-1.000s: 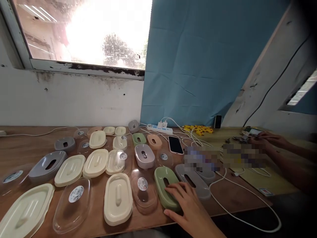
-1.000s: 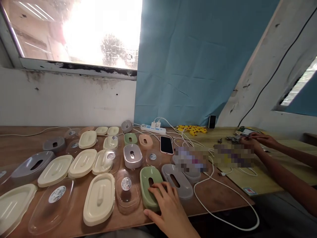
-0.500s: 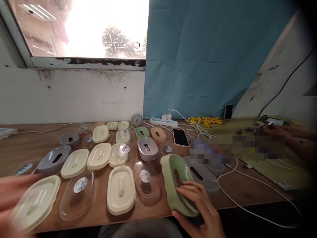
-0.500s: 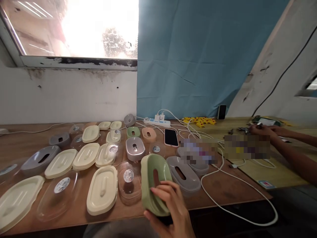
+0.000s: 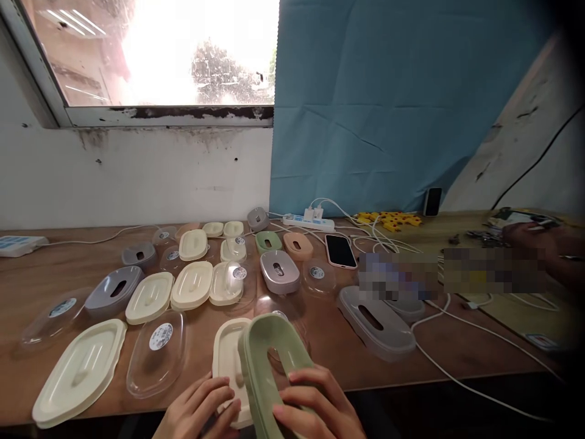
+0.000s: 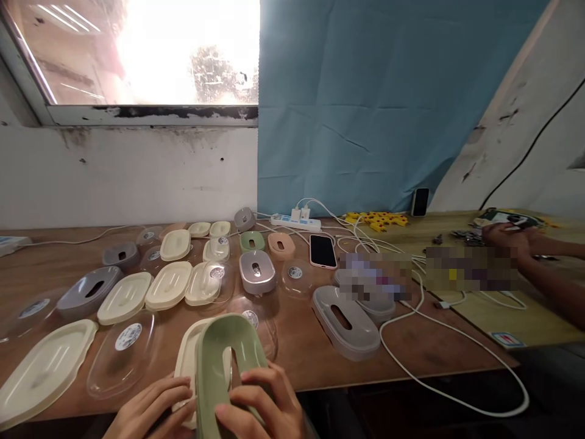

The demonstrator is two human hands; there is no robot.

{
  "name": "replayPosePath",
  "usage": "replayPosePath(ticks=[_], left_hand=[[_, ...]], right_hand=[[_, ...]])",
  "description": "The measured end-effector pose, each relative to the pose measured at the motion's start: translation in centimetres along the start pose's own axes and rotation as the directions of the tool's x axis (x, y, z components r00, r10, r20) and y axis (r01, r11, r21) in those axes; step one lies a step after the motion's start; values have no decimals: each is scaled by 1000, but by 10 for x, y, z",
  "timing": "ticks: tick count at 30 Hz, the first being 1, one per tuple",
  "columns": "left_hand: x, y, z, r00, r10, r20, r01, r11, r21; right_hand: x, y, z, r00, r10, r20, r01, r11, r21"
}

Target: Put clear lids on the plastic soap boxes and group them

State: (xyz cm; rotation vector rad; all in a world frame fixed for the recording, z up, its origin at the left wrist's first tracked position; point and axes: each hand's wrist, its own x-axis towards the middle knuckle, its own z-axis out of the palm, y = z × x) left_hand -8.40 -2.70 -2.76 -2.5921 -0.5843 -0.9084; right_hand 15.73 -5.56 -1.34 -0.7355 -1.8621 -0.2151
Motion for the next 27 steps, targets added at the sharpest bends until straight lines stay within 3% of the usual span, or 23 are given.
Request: replayPosePath(ticks=[2,6,8,11,14,17,20,27], left_hand=[[-11,6,10,990,-111,-90,103,991,-85],[-26,9,20,935,-294,-199,266,951,-155],[-26,9,20,928,-323,-186,306,945,-117],[-16,9,16,927,-371,-62,363,925,-109],[-8,9,12,925,-377,45,380,917,-119],[-6,8,12,924,-371,90,377,924,-66],[-7,6,17,922,-378,84,380,925,-18],[-2,5,21,923,-380,53,381,924,-9]], right_hand=[[12,-5,12,999,7,-33,-8,999,-42],[32,-12,39,997,4,79,4,995,-98],[33,-14,51,997,20,78,-10,993,-116],[23,-17,62,999,34,0,-34,988,-151],[14,-18,57,1000,2,15,1,984,-179],[12,-14,42,980,-34,194,71,980,-184],[11,-7,31,944,-29,330,90,982,-169],[13,-1,23,898,18,439,61,984,-165]])
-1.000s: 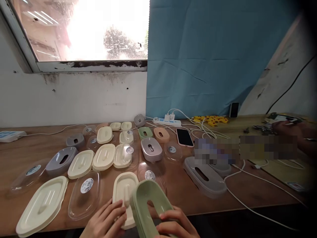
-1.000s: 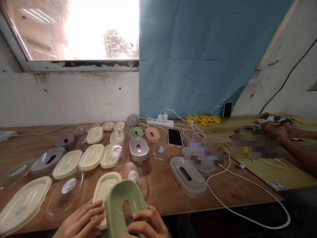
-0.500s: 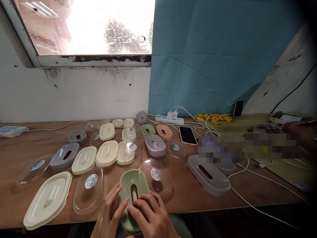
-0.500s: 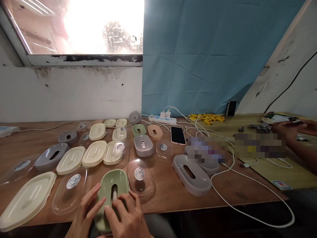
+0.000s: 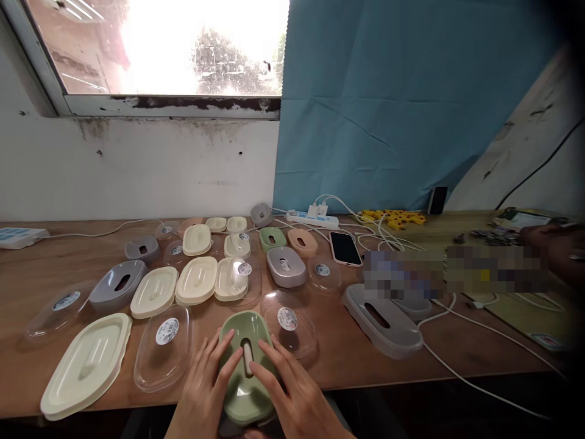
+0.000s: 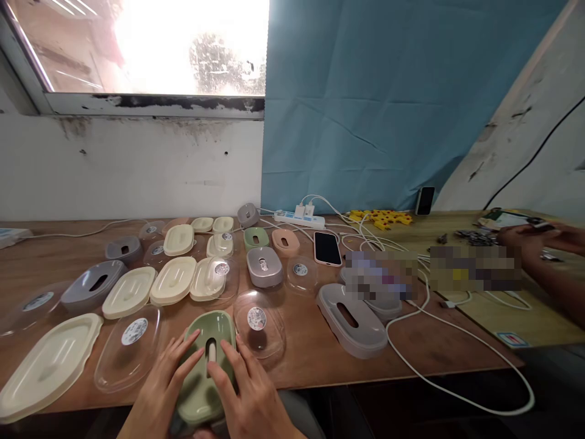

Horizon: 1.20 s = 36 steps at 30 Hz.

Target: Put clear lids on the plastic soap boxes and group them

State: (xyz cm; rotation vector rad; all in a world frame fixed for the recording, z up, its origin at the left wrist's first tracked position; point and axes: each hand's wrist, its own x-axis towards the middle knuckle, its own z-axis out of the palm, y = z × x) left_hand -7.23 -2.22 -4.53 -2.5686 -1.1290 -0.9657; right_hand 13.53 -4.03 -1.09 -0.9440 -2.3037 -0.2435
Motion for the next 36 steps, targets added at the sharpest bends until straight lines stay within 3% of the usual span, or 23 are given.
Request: replayPosePath(ticks=[3,7,13,17,29,33,36], left_hand=[[4,0,-4,997,65,-37,-64,997,37],[10,-1,-7,963,270,25,-271,959,78],[18,3,-16,951,290,103,-298,952,71],[19,1,-20,942,318,109,-326,943,66],[11,-1,-16,960,265,91,-261,964,-60],[12,2,-17,979,170,112,-156,979,-129],[14,2,-19,975,179,132,-155,972,-177]], right_hand=[[0,1,-3,1000,13,15,-13,1000,8],[0,4,-8,1000,3,18,-3,1000,20],[1,8,-28,964,-36,262,4,993,122],[-1,16,-31,943,-71,326,15,985,170],[-5,31,-32,979,-81,187,13,941,337],[-3,31,-31,979,-75,189,-2,927,374],[-3,33,-31,979,-66,195,-18,917,398]])
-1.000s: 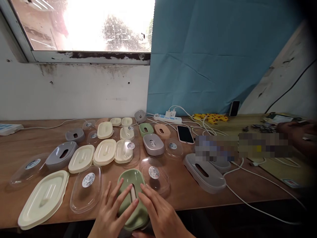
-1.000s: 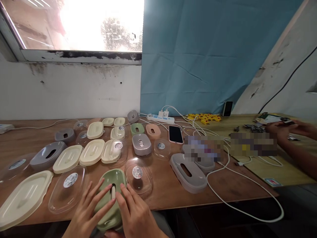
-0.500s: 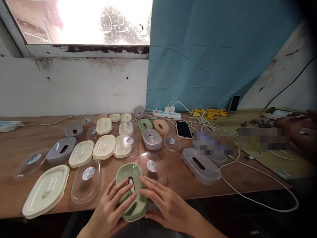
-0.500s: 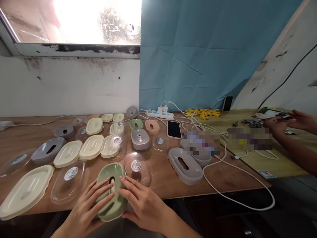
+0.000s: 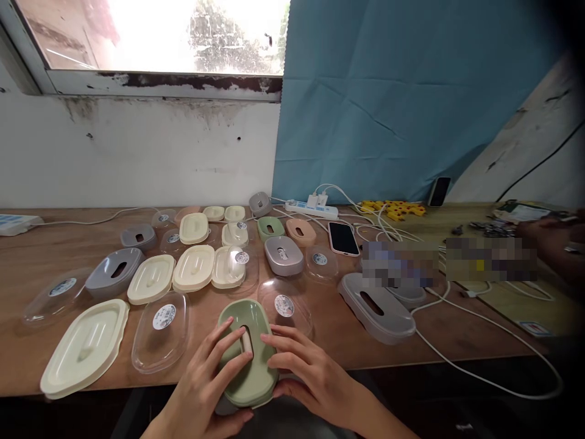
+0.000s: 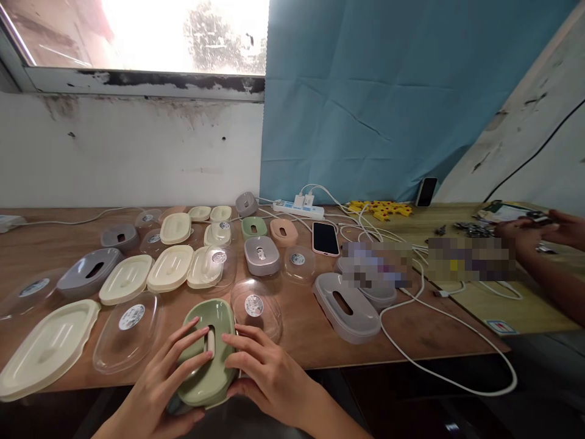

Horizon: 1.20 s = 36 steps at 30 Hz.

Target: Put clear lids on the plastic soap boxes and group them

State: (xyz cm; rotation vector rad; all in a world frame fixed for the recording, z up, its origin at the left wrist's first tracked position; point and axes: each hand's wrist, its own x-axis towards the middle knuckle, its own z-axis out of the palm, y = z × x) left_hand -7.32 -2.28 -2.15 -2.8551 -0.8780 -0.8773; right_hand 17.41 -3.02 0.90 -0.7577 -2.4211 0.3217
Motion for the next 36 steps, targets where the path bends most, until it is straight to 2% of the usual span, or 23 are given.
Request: replayPosePath(ticks=[6,11,14,19,23,27,32,36], left_hand=[[3,2,0,999,37,15,-37,999,5],[8,8,1,1000,21,-13,-20,996,81],[12,6,2,993,112,-24,-105,975,197],[12,-2,8,973,205,-109,-169,947,273],[7,-3,10,979,144,-146,-107,966,235],[4,-4,8,980,133,-151,-98,971,216],[4,-1,5,985,-7,-170,27,993,114],[6,5,4,986,-11,-169,25,997,78]], right_hand=[[-1,0,-5,1000,10,17,-11,1000,16],[-1,-3,-9,999,49,19,-49,998,40],[-2,-5,-8,998,70,1,-70,995,66],[-3,-9,-7,965,245,92,-255,960,119],[-4,-15,-3,917,371,149,-388,916,103],[-2,-19,2,908,395,142,-412,904,117],[2,-23,0,887,439,145,-463,841,281],[2,-27,-3,880,467,88,-457,780,427]])
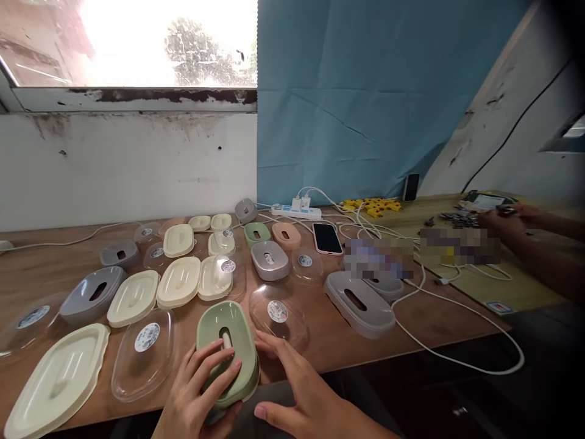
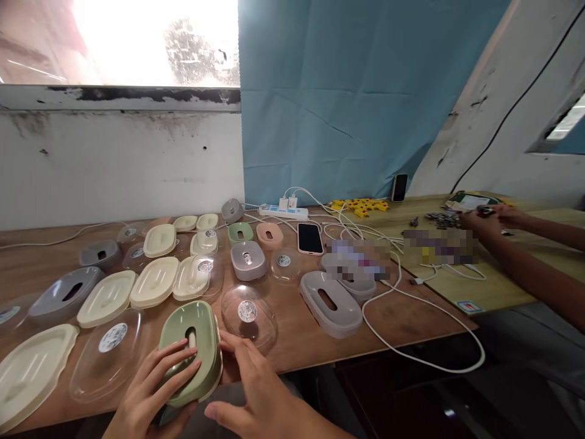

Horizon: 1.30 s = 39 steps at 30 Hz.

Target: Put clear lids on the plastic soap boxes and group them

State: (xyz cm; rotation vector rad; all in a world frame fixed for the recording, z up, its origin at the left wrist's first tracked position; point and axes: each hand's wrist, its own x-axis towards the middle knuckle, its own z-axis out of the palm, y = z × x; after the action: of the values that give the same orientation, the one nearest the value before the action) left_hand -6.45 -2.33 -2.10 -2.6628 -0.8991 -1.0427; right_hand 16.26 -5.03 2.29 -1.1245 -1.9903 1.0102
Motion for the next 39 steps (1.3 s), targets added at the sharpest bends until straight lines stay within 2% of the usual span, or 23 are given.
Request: replayPosePath(ticks=[2,4,8,12,14,17,19,21,23,25,28,31,33,36,39], left_hand=[[1,3,-1,999,-39,1,39,999,-31],[2,3,-2,995,-96,27,98,993,-67],[6,-1,-4,985,-82,149,91,994,-57],[12,-4,-6,973,-43,229,55,997,-48],[16,-2,-8,968,-44,247,62,996,-64],[23,2,-13,963,-100,252,121,990,-71],[27,1,-16,963,-121,241,134,990,-39],[30,-2,-16,961,-131,243,133,991,6],[32,-7,-13,950,-150,274,146,989,35],[33,-9,-6,929,-177,326,179,984,23],[34,-6,5,906,-252,339,283,958,-44],[30,-2,9,907,-357,222,400,896,-192],[23,-6,4,907,-381,178,420,843,-337],[11,-18,-6,891,-384,243,455,743,-491],[5,-26,-12,857,-384,343,515,647,-563]], right_hand=[[-1,-1,1,1000,-17,-13,18,998,62],[-1,-1,3,999,-29,-21,30,999,37],[2,2,8,999,-42,-28,37,987,-157],[5,10,17,1000,-4,-2,3,955,-296],[5,13,22,999,-33,14,35,917,-397],[0,14,27,990,-134,39,132,816,-563],[-3,13,24,978,-209,14,175,775,-607],[-5,12,15,963,-263,-66,173,782,-599],[-4,14,1,945,-263,-194,102,802,-589],[0,21,-12,931,-203,-302,-17,805,-593],[7,34,-22,952,-66,-297,-124,809,-575],[13,41,-24,962,-19,-274,-138,829,-542],[14,40,-23,943,-17,-332,-164,845,-509],[13,33,-22,896,-28,-443,-175,894,-412],[10,25,-14,860,-137,-491,-51,935,-351]])
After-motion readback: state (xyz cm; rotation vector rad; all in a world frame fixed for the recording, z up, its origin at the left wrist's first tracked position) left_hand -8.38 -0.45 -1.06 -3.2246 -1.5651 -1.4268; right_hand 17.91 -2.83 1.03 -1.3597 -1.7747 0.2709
